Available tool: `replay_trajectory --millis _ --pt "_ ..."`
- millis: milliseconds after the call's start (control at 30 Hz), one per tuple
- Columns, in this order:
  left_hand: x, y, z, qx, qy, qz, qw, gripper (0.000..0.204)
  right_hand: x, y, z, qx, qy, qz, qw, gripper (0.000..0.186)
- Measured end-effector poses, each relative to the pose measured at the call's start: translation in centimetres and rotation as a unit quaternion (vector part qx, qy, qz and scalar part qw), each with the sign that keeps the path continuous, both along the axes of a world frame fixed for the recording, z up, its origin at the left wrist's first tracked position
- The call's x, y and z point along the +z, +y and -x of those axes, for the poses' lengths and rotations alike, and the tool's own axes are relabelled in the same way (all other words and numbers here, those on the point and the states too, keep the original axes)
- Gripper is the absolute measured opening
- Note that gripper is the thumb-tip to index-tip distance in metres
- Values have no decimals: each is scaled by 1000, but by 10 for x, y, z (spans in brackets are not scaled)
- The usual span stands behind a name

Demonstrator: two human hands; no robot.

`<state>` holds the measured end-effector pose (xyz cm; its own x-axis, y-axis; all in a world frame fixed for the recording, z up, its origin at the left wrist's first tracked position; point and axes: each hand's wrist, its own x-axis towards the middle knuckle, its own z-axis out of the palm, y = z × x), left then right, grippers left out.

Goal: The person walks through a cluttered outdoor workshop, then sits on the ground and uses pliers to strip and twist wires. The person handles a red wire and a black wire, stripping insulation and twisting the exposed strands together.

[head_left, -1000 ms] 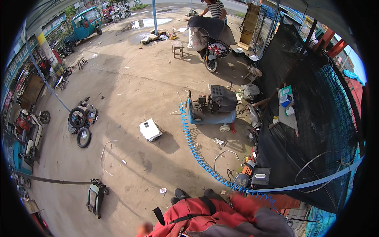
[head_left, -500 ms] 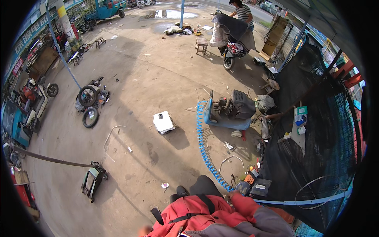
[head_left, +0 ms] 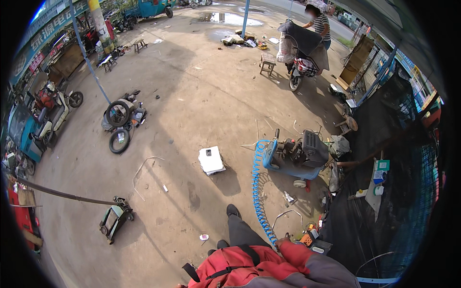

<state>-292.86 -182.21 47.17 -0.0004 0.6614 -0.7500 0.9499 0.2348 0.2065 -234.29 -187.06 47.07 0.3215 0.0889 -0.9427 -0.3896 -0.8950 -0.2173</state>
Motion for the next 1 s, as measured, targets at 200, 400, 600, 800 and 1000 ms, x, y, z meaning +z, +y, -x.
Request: replay_trajectory --millis 200,400,600,800,1000 --pt "5 54 -53 8 -11 11 1000 18 -18 82 -61 100 -45 -7 994 21" --pt "7 83 -79 17 2 10 1000 17 -22 179 -123 83 -31 -82 993 12" --pt "12 100 -91 51 12 25 998 16 25 245 -153 55 -38 -75 995 11" --pt "18 94 -93 95 21 50 994 15 -21 236 -161 41 17 -52 998 8" --pt "11 86 -104 138 -1 81 987 14 -87 212 -169 96 140 70 983 18"
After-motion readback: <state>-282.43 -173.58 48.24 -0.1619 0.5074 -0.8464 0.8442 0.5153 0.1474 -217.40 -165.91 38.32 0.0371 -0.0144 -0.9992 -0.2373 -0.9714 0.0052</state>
